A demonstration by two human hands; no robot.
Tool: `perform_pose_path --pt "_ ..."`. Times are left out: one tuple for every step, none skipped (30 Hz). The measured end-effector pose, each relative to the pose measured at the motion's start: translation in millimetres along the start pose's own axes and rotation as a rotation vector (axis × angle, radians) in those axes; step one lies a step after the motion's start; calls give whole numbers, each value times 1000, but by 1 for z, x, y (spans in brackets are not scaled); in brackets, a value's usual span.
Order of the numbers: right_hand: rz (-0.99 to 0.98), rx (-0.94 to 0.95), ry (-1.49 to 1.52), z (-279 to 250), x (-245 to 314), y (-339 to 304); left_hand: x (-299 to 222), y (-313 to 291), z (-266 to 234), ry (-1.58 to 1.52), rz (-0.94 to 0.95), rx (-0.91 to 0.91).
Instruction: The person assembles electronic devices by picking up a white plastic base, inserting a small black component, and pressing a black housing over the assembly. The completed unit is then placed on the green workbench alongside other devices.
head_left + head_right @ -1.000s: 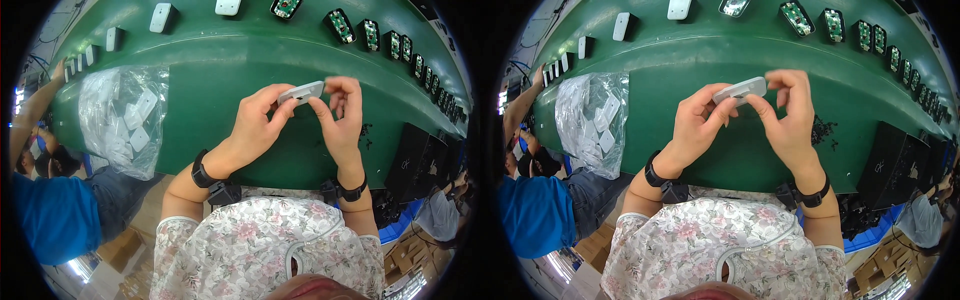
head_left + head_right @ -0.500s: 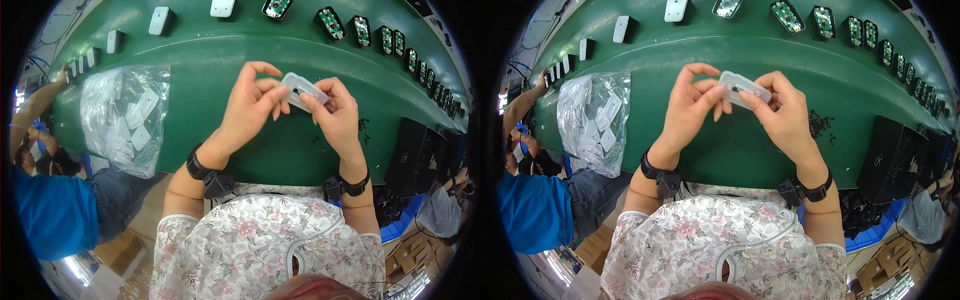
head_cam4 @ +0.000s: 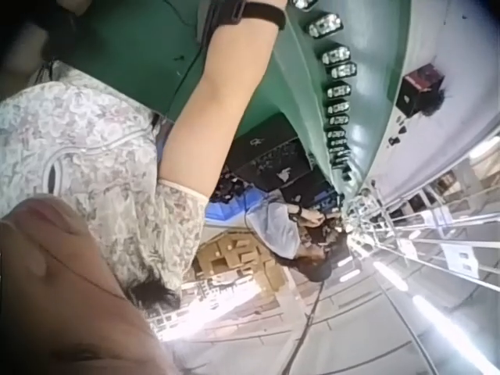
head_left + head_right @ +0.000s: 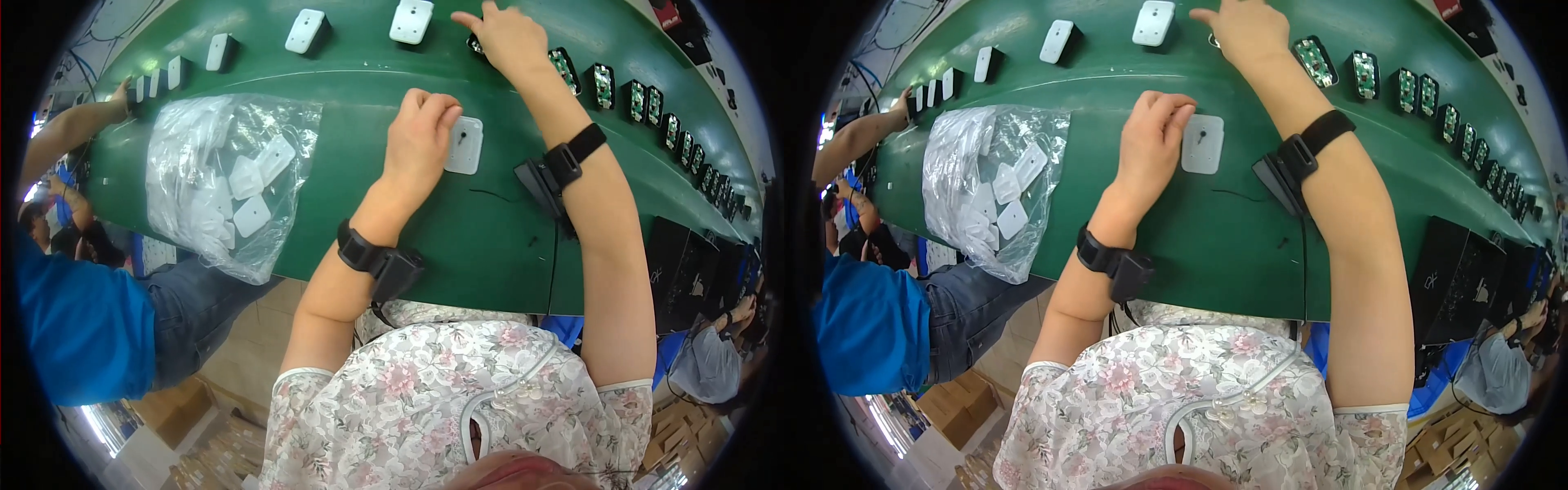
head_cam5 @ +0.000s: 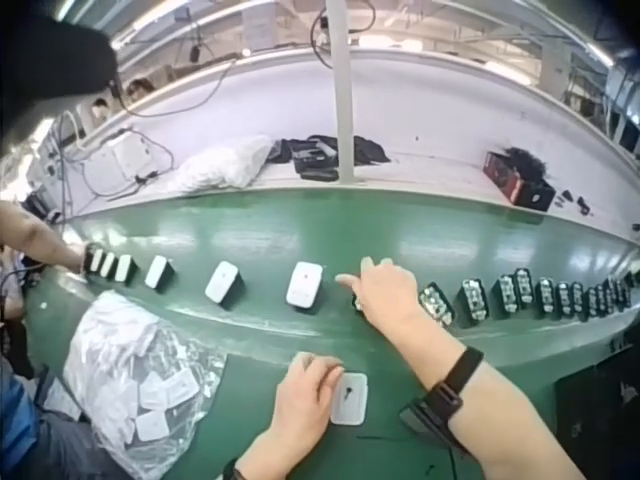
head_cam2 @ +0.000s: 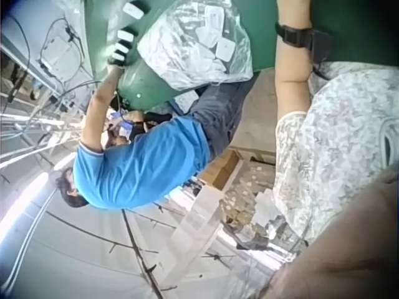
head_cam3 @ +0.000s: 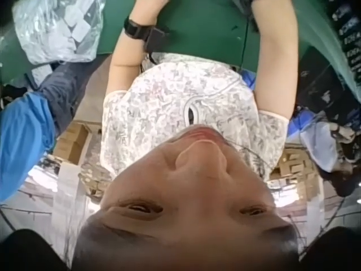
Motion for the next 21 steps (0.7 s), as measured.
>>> perform_pose_path --pt "20 6 -6 6 3 -1 -8 -3 -1 143 44 27" --pt "42 13 -13 11 2 -1 -17 -6 -1 284 88 57" --pt "35 13 -12 14 -1 -1 -25 -9 1 423 132 90" --pt "48 0 155 7 -8 -3 -23 -14 9 447 104 190" --pt "64 -10 321 3 -21 -4 -28 -17 8 444 99 188" --pt "35 8 558 11 -37 -6 -35 -19 12 442 132 234" --pt "11 20 613 1 -33 -21 -38 -22 14 448 154 275" --pt "-15 31 668 -14 -30 -45 -36 -23 11 452 140 269" --pt "-78 46 693 -23 -34 -63 -38 -24 11 379 169 285" --pt "-143 64 723 -30 -39 -80 -39 -26 10 311 194 302" --pt "-116 141 709 -36 -46 -93 -35 -27 7 305 189 301" --pt "-97 180 678 -39 -54 -105 -37 -27 5 240 243 300" --pt "-78 222 648 -39 -60 -115 -39 -29 3 176 294 299" --pt "-76 228 646 -39 -68 -121 -37 -28 2 172 288 300" --pt "-104 199 538 -37 -75 -128 -36 -27 3 134 294 326" --pt "-133 166 432 -37 -77 -133 -36 -26 5 98 305 350" --pt "-135 169 433 -38 -76 -136 -35 -26 4 99 302 350" --pt "-131 172 498 -41 -73 -139 -33 -25 0 17 266 298" --pt "-125 173 561 -43 -69 -141 -32 -23 -4 -68 233 247" --pt "-147 196 618 -45 -61 -143 -33 -22 -6 -65 233 247" --pt "-148 197 621 -43 -55 -144 -36 -19 -11 -67 249 221"
Point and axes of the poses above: each hand's wrist, its own y-axis towards the middle knuckle, its own z-axis out of the palm, x = y × z, the point moved 8 cm from there along y, towards the middle knuckle, and after that the axes turned 15 degrees about z, right-handed, at the moved point
